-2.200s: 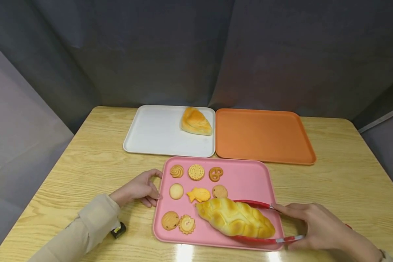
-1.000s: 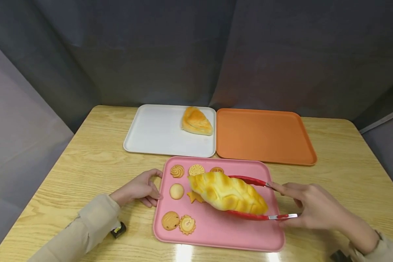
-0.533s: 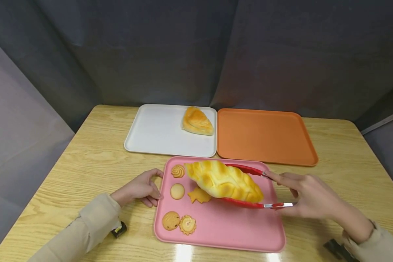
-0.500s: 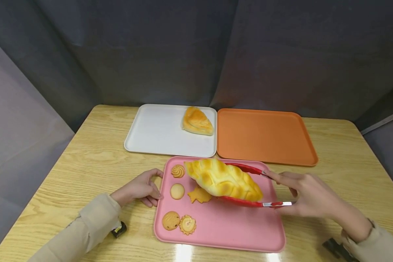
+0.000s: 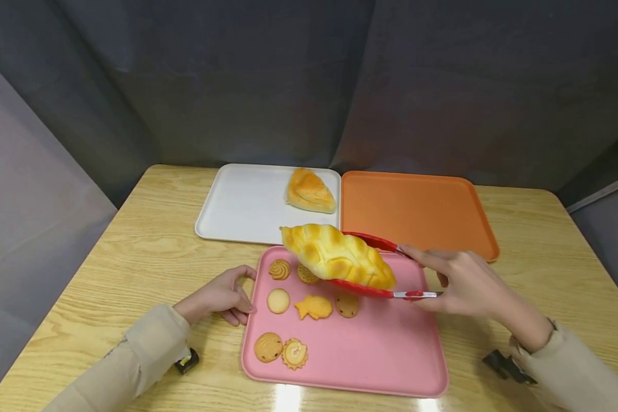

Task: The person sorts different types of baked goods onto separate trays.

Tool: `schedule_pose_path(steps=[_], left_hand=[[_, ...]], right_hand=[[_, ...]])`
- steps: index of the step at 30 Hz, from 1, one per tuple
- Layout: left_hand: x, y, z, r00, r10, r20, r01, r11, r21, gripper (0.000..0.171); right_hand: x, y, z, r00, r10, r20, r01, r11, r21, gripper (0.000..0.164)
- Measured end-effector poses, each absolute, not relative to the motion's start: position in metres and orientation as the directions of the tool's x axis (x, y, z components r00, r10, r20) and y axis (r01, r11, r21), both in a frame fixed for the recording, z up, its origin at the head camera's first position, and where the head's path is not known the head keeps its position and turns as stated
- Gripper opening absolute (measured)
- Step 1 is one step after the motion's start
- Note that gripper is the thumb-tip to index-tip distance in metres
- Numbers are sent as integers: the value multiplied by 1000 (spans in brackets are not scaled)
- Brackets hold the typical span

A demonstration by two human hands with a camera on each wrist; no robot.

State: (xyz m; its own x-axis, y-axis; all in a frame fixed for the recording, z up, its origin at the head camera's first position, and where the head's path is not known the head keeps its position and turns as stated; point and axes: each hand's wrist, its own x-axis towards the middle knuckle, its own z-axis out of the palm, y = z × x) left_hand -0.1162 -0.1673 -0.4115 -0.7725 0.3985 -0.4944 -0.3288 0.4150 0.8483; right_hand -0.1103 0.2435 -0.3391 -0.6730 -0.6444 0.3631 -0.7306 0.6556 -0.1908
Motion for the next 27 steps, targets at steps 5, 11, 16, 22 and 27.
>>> schedule_pose_path(steps=[5, 11, 16, 22, 27], left_hand=[[-116, -168, -411, -769, 396, -501, -336, 417, 844, 51], [-117, -168, -411, -764, 405, -503, -338, 414, 845, 52], [-117, -168, -411, -762, 400, -509, -344, 416, 842, 53], [-116, -167, -408, -767, 393, -506, -341, 418, 842, 54], [-116, -166, -409, -765, 388, -514, -346, 426, 836, 53]], right_hand=[[-119, 236, -338, -681, -639, 359, -723, 666, -186, 75], [-130, 228, -339, -716, -623, 315, -693, 690, -209, 77], [-141, 219, -338, -743, -615, 265, -667, 710, -224, 76], [-155, 208, -336, -752, -612, 245, -659, 710, -249, 76], [-167, 199, -333, -743, -616, 260, -668, 702, -246, 76]])
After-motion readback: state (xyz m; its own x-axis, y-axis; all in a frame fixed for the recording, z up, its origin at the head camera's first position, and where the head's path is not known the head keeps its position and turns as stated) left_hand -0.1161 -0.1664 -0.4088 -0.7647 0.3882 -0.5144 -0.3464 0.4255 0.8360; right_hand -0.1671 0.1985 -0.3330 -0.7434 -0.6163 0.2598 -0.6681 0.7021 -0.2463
